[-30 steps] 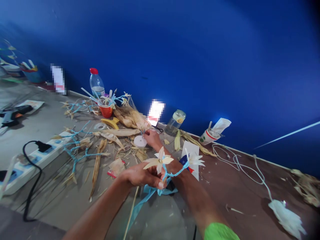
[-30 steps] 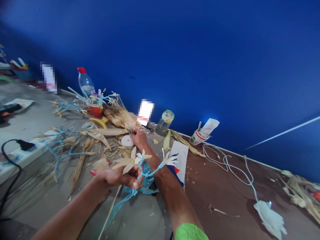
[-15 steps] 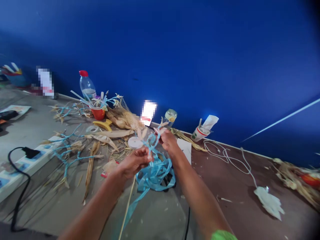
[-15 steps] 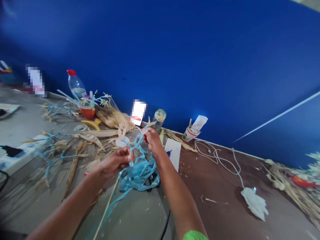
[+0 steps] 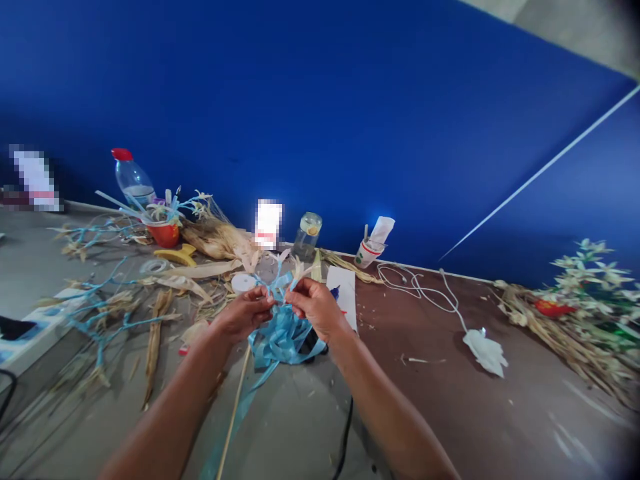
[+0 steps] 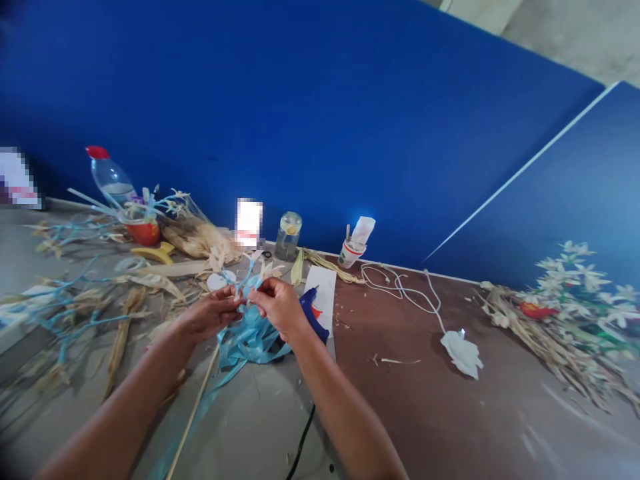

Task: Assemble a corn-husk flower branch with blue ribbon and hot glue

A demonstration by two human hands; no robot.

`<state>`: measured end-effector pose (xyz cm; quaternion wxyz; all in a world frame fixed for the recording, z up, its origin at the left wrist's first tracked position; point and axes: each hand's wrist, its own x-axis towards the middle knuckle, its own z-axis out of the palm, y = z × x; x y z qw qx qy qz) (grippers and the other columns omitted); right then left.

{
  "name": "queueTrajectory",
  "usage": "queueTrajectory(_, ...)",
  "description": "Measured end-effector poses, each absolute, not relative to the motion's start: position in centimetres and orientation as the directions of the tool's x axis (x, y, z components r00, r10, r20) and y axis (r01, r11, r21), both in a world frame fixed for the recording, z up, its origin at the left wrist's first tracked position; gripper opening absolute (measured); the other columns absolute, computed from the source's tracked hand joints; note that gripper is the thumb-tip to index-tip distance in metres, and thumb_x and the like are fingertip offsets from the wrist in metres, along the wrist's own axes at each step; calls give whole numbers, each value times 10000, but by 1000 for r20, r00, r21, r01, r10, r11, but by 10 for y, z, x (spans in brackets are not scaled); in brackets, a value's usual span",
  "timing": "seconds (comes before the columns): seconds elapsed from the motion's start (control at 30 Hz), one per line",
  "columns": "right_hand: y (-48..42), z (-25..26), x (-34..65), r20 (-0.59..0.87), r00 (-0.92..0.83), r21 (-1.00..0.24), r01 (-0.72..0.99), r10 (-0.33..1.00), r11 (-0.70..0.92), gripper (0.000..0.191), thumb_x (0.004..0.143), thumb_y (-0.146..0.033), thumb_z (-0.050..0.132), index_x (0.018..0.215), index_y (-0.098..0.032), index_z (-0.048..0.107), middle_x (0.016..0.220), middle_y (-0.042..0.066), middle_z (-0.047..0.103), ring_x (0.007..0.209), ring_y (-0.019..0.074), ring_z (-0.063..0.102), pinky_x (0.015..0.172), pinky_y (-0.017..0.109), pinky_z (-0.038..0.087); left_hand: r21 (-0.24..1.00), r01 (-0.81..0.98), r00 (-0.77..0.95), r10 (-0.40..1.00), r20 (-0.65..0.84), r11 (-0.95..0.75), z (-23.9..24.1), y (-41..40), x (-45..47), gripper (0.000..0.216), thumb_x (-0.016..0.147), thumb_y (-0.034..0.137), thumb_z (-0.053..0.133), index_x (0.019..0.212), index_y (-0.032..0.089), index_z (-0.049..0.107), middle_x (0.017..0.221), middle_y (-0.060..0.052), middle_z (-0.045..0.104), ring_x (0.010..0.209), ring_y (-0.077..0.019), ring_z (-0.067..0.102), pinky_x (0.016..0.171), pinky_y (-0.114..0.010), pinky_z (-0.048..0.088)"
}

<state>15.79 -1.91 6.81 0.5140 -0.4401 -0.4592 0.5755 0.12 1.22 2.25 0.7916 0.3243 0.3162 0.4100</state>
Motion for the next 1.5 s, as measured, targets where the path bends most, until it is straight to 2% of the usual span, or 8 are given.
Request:
queueTrajectory(0.1,-20,64,154,-42,-106,-987,-151,994,-57,214,594,-299,712,618,-167,545,487,-75,467,402,50,365,421,213,244,776,-442,471,853,-226,450,22,12,1,248,562,129,773,629,131,534,598,21,569,451,-49,493,463,-177,413)
queueTrajectory(0.23,-17,61,150,-78,-119,-974,-204,990,-101,237,578,-318,717,613,-170,535,504,-71,475,406,48,345,430,217,228,777,-437,473,851,-230,453,21,11,1,225,574,134,767,639,129,551,590,16,568,487,-69,530,461,-174,415)
queueTrajectory(0.4,-15,54,145,-141,-65,-966,-211,988,-152,286,525,-340,739,564,-169,514,462,-78,426,428,52,323,442,219,221,768,-467,446,866,-224,439,19,12,1,245,551,132,782,643,128,555,592,14,575,508,-76,544,470,-172,424)
queueTrajectory(0.5,-13,48,144,-150,-51,-964,-216,987,-158,280,522,-350,738,587,-164,540,491,-72,450,444,54,325,450,219,226,764,-467,443,866,-234,445,19,11,2,251,552,134,782,633,129,544,582,19,568,492,-70,535,460,-169,418)
queueTrajectory(0.63,-11,43,145,-112,-19,-978,-177,994,-113,258,546,-356,722,605,-165,558,519,-62,473,464,61,335,466,220,256,760,-466,436,865,-248,453,20,11,4,254,555,134,780,629,129,537,577,22,561,484,-67,530,463,-171,417)
queueTrajectory(1.0,-14,40,146,102,81,-986,139,991,90,191,633,-325,663,580,-180,552,583,-28,508,614,120,460,582,237,362,777,-453,383,883,-273,437,21,11,4,281,516,126,795,620,125,534,559,24,565,466,-59,505,450,-167,397)
queueTrajectory(1.37,-17,37,139,45,102,-998,-29,994,48,200,618,-318,694,608,-176,554,596,-29,535,572,107,450,576,248,363,779,-479,398,891,-219,405,19,10,6,273,514,144,799,607,123,543,567,20,567,465,-52,487,431,-154,366)
queueTrajectory(1.5,-16,42,139,-21,94,-988,-157,995,-6,196,603,-302,709,587,-193,546,540,-38,501,504,96,390,496,245,320,791,-474,385,899,-208,387,24,8,6,269,514,155,804,597,122,551,550,26,553,479,-51,488,443,-149,371)
